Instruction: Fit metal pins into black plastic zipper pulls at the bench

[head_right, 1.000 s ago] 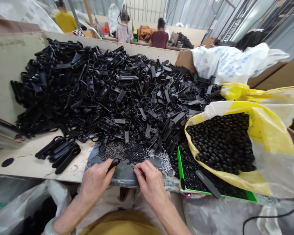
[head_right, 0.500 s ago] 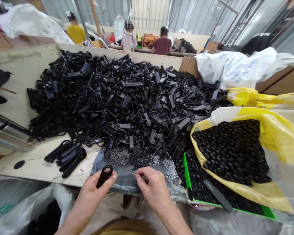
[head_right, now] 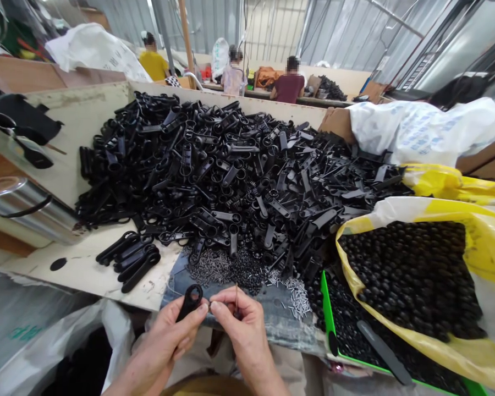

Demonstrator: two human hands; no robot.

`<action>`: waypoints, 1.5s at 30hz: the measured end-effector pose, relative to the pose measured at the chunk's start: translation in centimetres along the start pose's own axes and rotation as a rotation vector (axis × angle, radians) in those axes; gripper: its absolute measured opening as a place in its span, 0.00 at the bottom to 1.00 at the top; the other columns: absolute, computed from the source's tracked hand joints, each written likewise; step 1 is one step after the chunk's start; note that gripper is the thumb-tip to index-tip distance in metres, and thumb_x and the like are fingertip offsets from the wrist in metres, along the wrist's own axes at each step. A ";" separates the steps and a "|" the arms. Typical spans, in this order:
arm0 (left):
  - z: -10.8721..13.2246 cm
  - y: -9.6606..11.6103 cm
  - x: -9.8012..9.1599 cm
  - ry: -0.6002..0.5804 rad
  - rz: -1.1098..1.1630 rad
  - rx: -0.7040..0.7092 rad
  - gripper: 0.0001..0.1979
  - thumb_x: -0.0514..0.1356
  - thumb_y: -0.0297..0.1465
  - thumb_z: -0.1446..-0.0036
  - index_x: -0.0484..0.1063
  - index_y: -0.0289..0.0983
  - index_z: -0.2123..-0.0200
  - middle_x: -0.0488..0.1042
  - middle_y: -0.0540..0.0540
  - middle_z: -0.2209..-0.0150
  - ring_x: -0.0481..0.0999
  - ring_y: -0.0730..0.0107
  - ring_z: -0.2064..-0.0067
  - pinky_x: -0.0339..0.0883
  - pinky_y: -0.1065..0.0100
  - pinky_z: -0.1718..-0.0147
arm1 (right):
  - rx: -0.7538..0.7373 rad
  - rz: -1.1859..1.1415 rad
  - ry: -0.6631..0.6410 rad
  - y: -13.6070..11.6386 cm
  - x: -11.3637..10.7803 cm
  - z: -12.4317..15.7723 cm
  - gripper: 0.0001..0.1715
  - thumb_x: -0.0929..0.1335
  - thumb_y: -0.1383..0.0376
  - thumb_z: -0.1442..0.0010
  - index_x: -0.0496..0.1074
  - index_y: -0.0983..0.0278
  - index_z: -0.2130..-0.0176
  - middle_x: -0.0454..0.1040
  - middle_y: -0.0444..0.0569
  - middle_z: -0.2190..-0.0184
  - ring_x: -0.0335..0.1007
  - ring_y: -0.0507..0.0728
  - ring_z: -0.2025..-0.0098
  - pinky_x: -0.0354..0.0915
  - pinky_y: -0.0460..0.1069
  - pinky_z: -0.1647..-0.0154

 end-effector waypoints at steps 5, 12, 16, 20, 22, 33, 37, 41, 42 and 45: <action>-0.1 -0.5 0.3 -0.051 0.033 -0.034 0.26 0.76 0.49 0.56 0.72 0.36 0.67 0.55 0.60 0.79 0.47 0.83 0.79 0.41 0.77 0.82 | -0.085 0.063 0.007 -0.2 -0.2 0.2 0.16 0.75 0.51 0.39 0.82 0.61 0.66 0.77 0.47 0.70 0.68 0.54 0.69 0.64 0.47 0.68; -0.1 -1.4 1.1 -0.093 0.090 -0.083 0.27 0.76 0.49 0.58 0.71 0.36 0.68 0.53 0.63 0.83 0.44 0.85 0.82 0.35 0.76 0.83 | -0.295 0.295 -0.029 -3.4 -0.8 1.2 0.11 0.73 0.58 0.35 0.84 0.61 0.66 0.77 0.49 0.70 0.69 0.53 0.73 0.62 0.47 0.75; 0.0 -2.4 2.2 -0.150 0.241 -0.210 0.28 0.79 0.44 0.63 0.66 0.38 0.73 0.54 0.65 0.86 0.44 0.87 0.84 0.39 0.76 0.83 | -0.326 0.343 -0.030 -3.9 -1.5 1.8 0.10 0.73 0.59 0.35 0.83 0.61 0.65 0.77 0.49 0.70 0.70 0.54 0.74 0.63 0.47 0.76; 0.2 -3.6 3.3 -0.143 0.400 -0.381 0.34 0.81 0.40 0.69 0.56 0.41 0.76 0.57 0.64 0.88 0.49 0.86 0.85 0.42 0.75 0.82 | -0.347 0.383 0.019 -3.7 -2.3 2.0 0.08 0.73 0.60 0.35 0.83 0.60 0.63 0.76 0.48 0.70 0.68 0.53 0.75 0.61 0.46 0.78; 0.3 -3.5 3.6 -0.159 0.393 -0.370 0.32 0.80 0.40 0.66 0.58 0.41 0.75 0.59 0.63 0.87 0.51 0.85 0.85 0.42 0.75 0.81 | -0.336 0.390 0.034 -3.4 -2.6 2.0 0.06 0.73 0.61 0.36 0.83 0.60 0.63 0.76 0.47 0.70 0.66 0.52 0.76 0.60 0.46 0.79; 2.2 -0.8 1.8 -0.317 0.029 -0.259 0.16 0.68 0.33 0.53 0.72 0.36 0.61 0.72 0.51 0.70 0.64 0.75 0.70 0.56 0.69 0.66 | -0.427 0.513 -0.136 -4.2 -1.1 1.6 0.06 0.72 0.67 0.36 0.81 0.60 0.60 0.78 0.49 0.67 0.70 0.54 0.73 0.64 0.46 0.76; 2.3 -0.5 1.6 -0.305 -0.047 -0.220 0.16 0.67 0.36 0.53 0.72 0.36 0.61 0.71 0.51 0.70 0.64 0.74 0.69 0.57 0.67 0.65 | -0.532 0.624 -0.204 -4.4 0.1 1.5 0.07 0.71 0.70 0.35 0.80 0.62 0.57 0.79 0.49 0.64 0.72 0.53 0.71 0.69 0.47 0.70; 2.0 -0.7 1.1 -0.292 -0.142 -0.163 0.17 0.65 0.37 0.49 0.73 0.36 0.56 0.70 0.52 0.70 0.64 0.72 0.68 0.59 0.66 0.63 | -0.559 0.668 -0.202 -4.7 0.6 1.4 0.07 0.70 0.70 0.33 0.78 0.62 0.57 0.78 0.48 0.65 0.73 0.53 0.70 0.70 0.46 0.69; 1.8 -0.9 0.8 -0.275 -0.174 -0.151 0.18 0.64 0.37 0.48 0.74 0.36 0.54 0.70 0.52 0.70 0.65 0.71 0.68 0.60 0.66 0.62 | -0.554 0.669 -0.196 -4.7 0.7 1.4 0.07 0.69 0.70 0.33 0.78 0.62 0.57 0.78 0.47 0.65 0.73 0.53 0.70 0.69 0.45 0.70; 1.3 -1.8 -0.3 -0.194 -0.257 -0.104 0.20 0.64 0.37 0.44 0.75 0.37 0.49 0.72 0.50 0.68 0.69 0.67 0.64 0.63 0.65 0.59 | -0.535 0.653 -0.172 -4.5 0.8 1.7 0.07 0.69 0.71 0.32 0.77 0.62 0.59 0.77 0.46 0.68 0.73 0.52 0.72 0.67 0.44 0.72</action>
Point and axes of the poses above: each hand's wrist, its own z-axis away from the middle knuckle, its own x-axis out of the palm, y = z × x, the point moved 7 cm from there along -z, towards the middle knuckle
